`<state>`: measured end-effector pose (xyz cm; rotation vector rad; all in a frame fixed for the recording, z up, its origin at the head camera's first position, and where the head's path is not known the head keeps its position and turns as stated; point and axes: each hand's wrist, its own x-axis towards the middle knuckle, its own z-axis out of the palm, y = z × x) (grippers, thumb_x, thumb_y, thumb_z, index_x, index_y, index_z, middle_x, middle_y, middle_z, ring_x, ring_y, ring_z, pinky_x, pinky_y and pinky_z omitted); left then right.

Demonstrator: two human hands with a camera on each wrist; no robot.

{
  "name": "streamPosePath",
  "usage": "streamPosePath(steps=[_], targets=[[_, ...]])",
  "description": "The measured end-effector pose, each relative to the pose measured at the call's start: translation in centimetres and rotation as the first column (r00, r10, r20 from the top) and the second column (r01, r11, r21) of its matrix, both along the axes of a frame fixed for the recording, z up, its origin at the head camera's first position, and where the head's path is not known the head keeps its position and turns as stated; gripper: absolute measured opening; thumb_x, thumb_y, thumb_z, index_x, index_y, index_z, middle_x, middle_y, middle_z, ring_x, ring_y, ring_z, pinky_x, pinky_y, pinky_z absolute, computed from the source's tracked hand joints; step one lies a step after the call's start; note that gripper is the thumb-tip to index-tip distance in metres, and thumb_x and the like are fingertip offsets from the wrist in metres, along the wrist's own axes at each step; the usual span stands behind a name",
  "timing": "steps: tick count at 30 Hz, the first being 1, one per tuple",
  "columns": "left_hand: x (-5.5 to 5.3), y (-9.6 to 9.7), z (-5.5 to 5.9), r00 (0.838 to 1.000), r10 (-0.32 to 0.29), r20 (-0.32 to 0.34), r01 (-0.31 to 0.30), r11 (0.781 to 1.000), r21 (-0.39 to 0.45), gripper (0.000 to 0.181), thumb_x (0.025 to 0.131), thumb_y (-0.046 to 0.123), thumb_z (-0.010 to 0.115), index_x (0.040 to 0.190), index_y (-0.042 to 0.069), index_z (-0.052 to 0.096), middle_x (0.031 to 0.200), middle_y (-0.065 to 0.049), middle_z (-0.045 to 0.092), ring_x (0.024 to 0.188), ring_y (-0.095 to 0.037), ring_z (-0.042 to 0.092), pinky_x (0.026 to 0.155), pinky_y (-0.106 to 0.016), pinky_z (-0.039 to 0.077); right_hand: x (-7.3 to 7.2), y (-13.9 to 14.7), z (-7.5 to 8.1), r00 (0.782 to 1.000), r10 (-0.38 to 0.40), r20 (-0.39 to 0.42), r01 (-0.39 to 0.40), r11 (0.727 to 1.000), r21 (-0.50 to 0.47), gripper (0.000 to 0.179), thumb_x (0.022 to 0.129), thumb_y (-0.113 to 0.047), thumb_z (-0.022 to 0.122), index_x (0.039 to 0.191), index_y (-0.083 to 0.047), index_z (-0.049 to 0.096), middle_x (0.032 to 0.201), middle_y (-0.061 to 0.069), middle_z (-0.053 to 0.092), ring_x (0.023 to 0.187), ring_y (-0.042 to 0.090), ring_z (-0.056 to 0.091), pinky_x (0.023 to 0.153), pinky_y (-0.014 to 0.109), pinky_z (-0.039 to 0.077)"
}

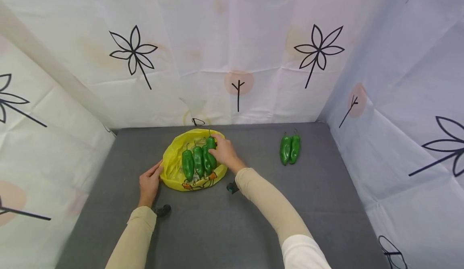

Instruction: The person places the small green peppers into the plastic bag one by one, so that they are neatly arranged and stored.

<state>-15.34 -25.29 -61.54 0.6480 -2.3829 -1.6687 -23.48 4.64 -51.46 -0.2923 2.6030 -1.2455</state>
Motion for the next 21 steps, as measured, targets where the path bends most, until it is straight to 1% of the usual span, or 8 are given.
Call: streamPosePath(steps=[6,9,11,12,16,18,19,21], targets=[[0.0,0.0,-0.1,1.000,0.000,0.004,0.000,1.000,-0.009,0.043,0.096,0.056,0.063,0.133,0.034,0.069,0.138,-0.003,0.068,0.084,0.002,0.060,0.069,-0.010,0.048,0.2,-0.1,-0.4,0.999,0.004,-0.034,-0.001,0.996,0.093,0.063,0.099,-0.017,0.068,0.157,-0.013,0.041,0.138,0.017,0.065,0.116,0.030,0.069,0.085,0.040,0.062],[0.0,0.0,-0.2,1.000,0.004,0.006,-0.004,1.000,-0.014,0.043,0.096,0.055,0.063,0.133,0.033,0.069,0.138,-0.002,0.068,0.084,0.002,0.060,0.069,-0.009,0.048,0.1,-0.2,-0.8,0.999,0.006,-0.041,-0.001,0.991,0.132,0.064,0.099,-0.017,0.069,0.157,-0.013,0.042,0.140,0.014,0.063,0.121,0.029,0.066,0.091,0.042,0.061],[0.1,0.0,-0.2,1.000,0.006,0.007,-0.006,1.000,-0.019,0.043,0.097,0.055,0.064,0.133,0.033,0.069,0.138,-0.002,0.068,0.084,0.002,0.060,0.069,-0.009,0.048,0.0,-0.4,-1.1,0.999,0.011,-0.046,-0.004,0.989,0.150,0.065,0.098,-0.018,0.070,0.156,-0.013,0.042,0.140,0.013,0.063,0.119,0.029,0.066,0.092,0.043,0.060],[0.1,-0.1,-0.1,1.000,0.005,0.007,-0.005,1.000,-0.020,0.043,0.097,0.054,0.063,0.134,0.033,0.069,0.138,-0.002,0.068,0.084,0.002,0.060,0.069,-0.009,0.048,0.0,-0.5,-1.1,0.999,0.013,-0.047,-0.005,0.988,0.156,0.065,0.098,-0.019,0.070,0.156,-0.012,0.042,0.135,0.013,0.066,0.110,0.028,0.070,0.087,0.041,0.060],[0.1,0.0,0.1,1.000,0.007,0.005,-0.007,1.000,-0.019,0.042,0.097,0.053,0.064,0.133,0.032,0.069,0.137,-0.003,0.069,0.084,0.002,0.060,0.069,-0.009,0.048,0.1,-1.2,-0.9,0.999,0.024,-0.049,-0.015,0.983,0.181,0.064,0.099,-0.021,0.069,0.156,-0.012,0.041,0.126,0.013,0.070,0.098,0.025,0.071,0.077,0.037,0.059],[0.1,0.0,0.1,1.000,0.008,-0.001,-0.008,1.000,-0.016,0.042,0.097,0.053,0.065,0.133,0.031,0.070,0.134,-0.004,0.070,0.080,0.000,0.059,0.068,-0.010,0.048,0.2,-1.5,-0.7,0.999,0.024,-0.045,-0.016,0.983,0.185,0.062,0.100,-0.021,0.068,0.155,-0.012,0.042,0.122,0.013,0.071,0.093,0.024,0.071,0.073,0.035,0.058],[0.1,0.0,0.1,1.000,0.010,-0.004,-0.010,1.000,-0.015,0.042,0.097,0.052,0.065,0.133,0.031,0.070,0.133,-0.004,0.071,0.078,0.000,0.059,0.068,-0.010,0.048,0.2,-1.5,-0.7,0.999,0.025,-0.046,-0.016,0.982,0.186,0.062,0.100,-0.021,0.068,0.155,-0.012,0.042,0.127,0.014,0.069,0.100,0.026,0.071,0.077,0.037,0.059],[0.2,0.1,0.1,1.000,0.014,-0.005,-0.014,1.000,-0.014,0.042,0.097,0.052,0.065,0.132,0.031,0.070,0.131,-0.004,0.072,0.076,-0.002,0.059,0.067,-0.011,0.048,0.2,-1.6,-0.6,0.999,0.029,-0.042,-0.021,0.983,0.184,0.062,0.100,-0.021,0.068,0.156,-0.012,0.042,0.132,0.014,0.068,0.099,0.027,0.071,0.081,0.040,0.060]])
